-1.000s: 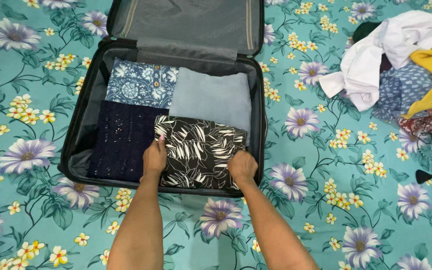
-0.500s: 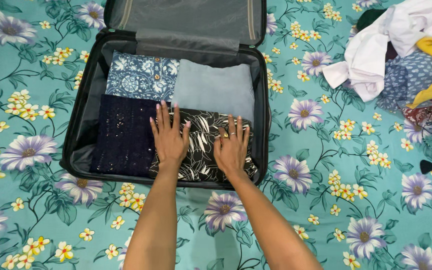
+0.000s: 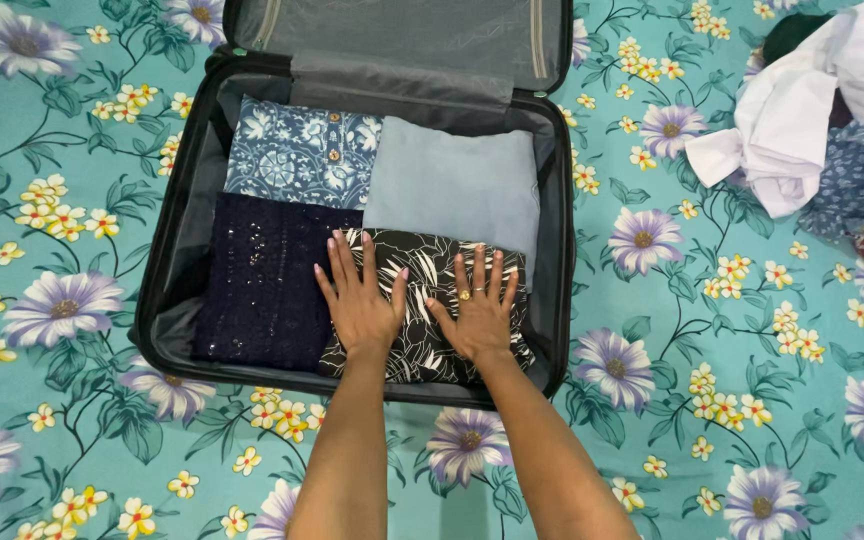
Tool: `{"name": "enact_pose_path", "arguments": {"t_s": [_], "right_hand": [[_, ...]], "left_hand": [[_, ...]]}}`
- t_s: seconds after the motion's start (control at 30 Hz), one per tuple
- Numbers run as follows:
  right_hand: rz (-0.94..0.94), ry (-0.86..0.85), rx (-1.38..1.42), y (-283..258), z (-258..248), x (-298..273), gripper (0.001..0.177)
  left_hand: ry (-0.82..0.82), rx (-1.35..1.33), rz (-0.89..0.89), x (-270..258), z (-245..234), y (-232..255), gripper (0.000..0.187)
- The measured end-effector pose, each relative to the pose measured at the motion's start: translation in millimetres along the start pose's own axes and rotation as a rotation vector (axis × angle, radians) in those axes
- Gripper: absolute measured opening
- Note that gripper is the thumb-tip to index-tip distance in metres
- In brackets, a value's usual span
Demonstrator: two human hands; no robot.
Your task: The person folds a light blue garment and places it into an open suitcase. They then fold a black and white patterned dress on the bed and place it into the suitcase. Finally, they pick up a black garment from the bed.
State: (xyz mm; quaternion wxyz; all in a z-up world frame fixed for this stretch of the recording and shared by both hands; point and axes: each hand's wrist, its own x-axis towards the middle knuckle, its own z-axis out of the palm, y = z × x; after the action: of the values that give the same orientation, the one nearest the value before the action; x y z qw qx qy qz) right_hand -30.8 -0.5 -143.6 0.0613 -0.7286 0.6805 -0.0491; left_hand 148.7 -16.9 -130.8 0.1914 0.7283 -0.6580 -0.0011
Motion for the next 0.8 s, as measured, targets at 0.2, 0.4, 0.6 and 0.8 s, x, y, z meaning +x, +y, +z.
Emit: {"name": "enact_pose_path", "arguments": {"t_s": [0.2,0.4,0.6,0.8], "right_hand": [[-0.006,0.070,-0.059,0.6,14.4,2.2,0.093],[-0.036,0.134,-0.076,0.9,13.8,0.8,0.094],[0.002,-0.232,-0.019,3.5,-10.7,10.9,0.114],[-0.022,-0.242,0.011,11.0,-25.9,16.6,0.098]], "left_hand": [[-0.008,0.266,0.271,8.6,9.1,3.4,0.078],[-0.122,-0.060,0.232,14.7,-5.6,2.4,0.086],[-0.111,-0.054,0.259,19.7,-2.0,-0.3,0.092],[-0.413,-0.070,0.160,43.0,-12.5,3.9,0.100]]}}
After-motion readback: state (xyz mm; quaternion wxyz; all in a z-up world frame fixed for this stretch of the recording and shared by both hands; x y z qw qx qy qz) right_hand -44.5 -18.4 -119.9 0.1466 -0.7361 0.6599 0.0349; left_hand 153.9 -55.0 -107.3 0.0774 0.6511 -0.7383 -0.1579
